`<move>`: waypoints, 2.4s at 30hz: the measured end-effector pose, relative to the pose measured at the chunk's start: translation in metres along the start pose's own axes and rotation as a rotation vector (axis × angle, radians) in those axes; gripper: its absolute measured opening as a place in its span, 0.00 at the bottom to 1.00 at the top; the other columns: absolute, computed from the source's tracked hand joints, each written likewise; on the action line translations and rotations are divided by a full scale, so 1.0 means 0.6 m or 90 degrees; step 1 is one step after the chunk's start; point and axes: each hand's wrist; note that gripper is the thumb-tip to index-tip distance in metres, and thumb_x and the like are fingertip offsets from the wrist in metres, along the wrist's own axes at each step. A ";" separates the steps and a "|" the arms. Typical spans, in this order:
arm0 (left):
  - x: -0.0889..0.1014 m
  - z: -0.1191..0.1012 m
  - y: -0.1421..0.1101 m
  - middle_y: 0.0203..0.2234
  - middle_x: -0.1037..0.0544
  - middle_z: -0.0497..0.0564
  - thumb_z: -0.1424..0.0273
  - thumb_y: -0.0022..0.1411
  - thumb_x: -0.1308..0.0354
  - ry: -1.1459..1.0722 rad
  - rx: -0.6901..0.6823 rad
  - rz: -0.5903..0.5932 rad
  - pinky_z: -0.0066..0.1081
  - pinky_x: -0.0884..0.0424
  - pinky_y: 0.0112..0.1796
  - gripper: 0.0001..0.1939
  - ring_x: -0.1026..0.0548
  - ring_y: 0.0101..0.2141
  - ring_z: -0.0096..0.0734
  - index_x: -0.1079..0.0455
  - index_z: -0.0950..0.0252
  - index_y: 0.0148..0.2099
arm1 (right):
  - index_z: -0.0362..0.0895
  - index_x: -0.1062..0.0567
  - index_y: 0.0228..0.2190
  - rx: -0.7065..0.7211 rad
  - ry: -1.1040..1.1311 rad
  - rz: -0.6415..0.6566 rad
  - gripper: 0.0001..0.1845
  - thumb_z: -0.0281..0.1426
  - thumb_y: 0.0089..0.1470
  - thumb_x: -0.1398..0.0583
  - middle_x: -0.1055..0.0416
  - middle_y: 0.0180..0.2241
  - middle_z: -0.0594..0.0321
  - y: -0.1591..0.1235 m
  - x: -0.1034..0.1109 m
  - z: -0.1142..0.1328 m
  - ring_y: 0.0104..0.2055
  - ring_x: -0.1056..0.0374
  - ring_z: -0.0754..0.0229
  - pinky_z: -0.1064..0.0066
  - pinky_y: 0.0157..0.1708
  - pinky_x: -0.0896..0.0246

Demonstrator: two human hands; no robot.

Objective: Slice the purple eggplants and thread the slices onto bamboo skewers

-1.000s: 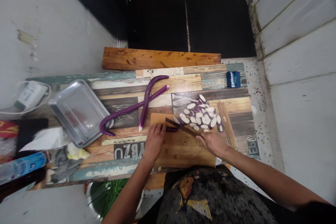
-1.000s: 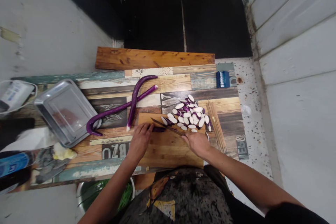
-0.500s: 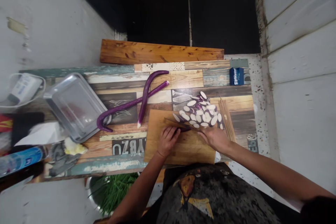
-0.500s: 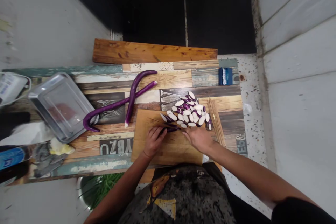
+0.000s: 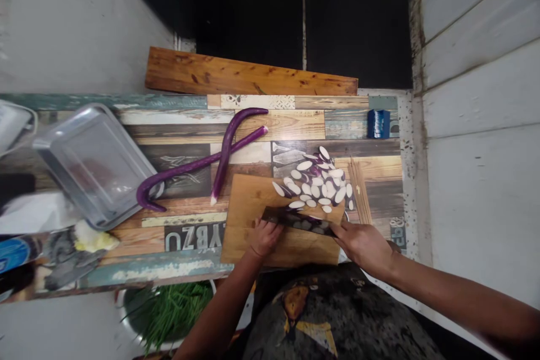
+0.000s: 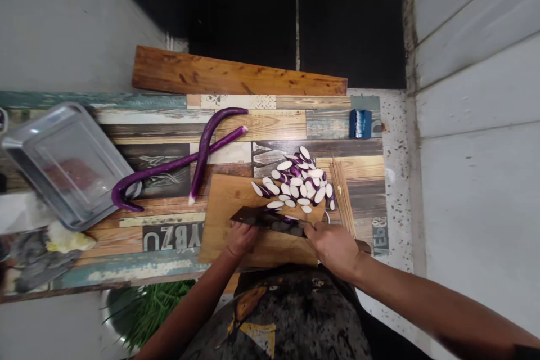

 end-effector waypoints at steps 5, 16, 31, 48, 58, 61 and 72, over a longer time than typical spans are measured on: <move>-0.003 0.004 0.002 0.27 0.28 0.54 0.76 0.61 0.51 -0.050 -0.026 -0.021 0.37 0.40 0.39 0.11 0.32 0.38 0.38 0.27 0.63 0.35 | 0.40 0.30 0.41 -0.001 0.010 0.012 0.13 0.30 0.62 0.51 0.29 0.30 0.59 -0.014 -0.009 -0.010 0.31 0.31 0.60 0.70 0.25 0.50; -0.001 0.006 0.006 0.29 0.27 0.55 0.76 0.62 0.54 -0.070 -0.018 0.011 0.38 0.37 0.39 0.11 0.32 0.39 0.37 0.29 0.65 0.38 | 0.41 0.28 0.39 -0.005 0.021 0.017 0.14 0.33 0.62 0.52 0.27 0.29 0.58 -0.003 -0.007 -0.022 0.29 0.31 0.60 0.71 0.25 0.47; 0.020 -0.004 0.021 0.39 0.25 0.56 0.76 0.62 0.53 -0.009 0.011 0.012 0.36 0.39 0.43 0.17 0.31 0.43 0.36 0.33 0.63 0.52 | 0.41 0.27 0.39 -0.086 0.068 -0.068 0.21 0.38 0.63 0.55 0.26 0.33 0.56 0.079 -0.018 0.027 0.34 0.29 0.58 0.71 0.31 0.42; 0.000 0.008 -0.008 0.36 0.25 0.54 0.77 0.62 0.54 -0.103 -0.010 -0.066 0.38 0.33 0.45 0.15 0.30 0.44 0.35 0.32 0.65 0.49 | 0.41 0.27 0.36 -0.053 0.021 0.065 0.17 0.34 0.63 0.53 0.26 0.31 0.56 0.013 0.009 0.016 0.33 0.29 0.57 0.70 0.27 0.44; 0.008 0.006 0.002 0.40 0.25 0.55 0.76 0.63 0.56 -0.101 0.006 -0.020 0.38 0.33 0.46 0.17 0.30 0.45 0.35 0.34 0.65 0.52 | 0.42 0.28 0.42 -0.044 0.036 -0.001 0.20 0.39 0.63 0.54 0.25 0.35 0.55 0.106 -0.006 0.051 0.35 0.29 0.57 0.70 0.31 0.42; 0.009 0.004 0.003 0.42 0.25 0.57 0.76 0.63 0.55 -0.115 0.011 0.000 0.38 0.34 0.46 0.18 0.32 0.48 0.36 0.35 0.67 0.54 | 0.40 0.27 0.40 -0.076 0.051 -0.046 0.23 0.38 0.64 0.57 0.25 0.34 0.53 0.120 -0.007 0.058 0.35 0.29 0.57 0.70 0.33 0.41; 0.033 0.012 0.003 0.42 0.26 0.58 0.77 0.64 0.54 -0.104 0.025 -0.009 0.37 0.33 0.45 0.22 0.32 0.48 0.36 0.40 0.65 0.59 | 0.41 0.27 0.38 -0.047 0.028 0.006 0.21 0.38 0.63 0.55 0.25 0.34 0.55 0.085 -0.003 0.040 0.36 0.29 0.57 0.71 0.31 0.40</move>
Point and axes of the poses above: each hand's wrist, its own y-axis towards the middle knuckle, its own x-axis out of the back of the hand, z = x × y
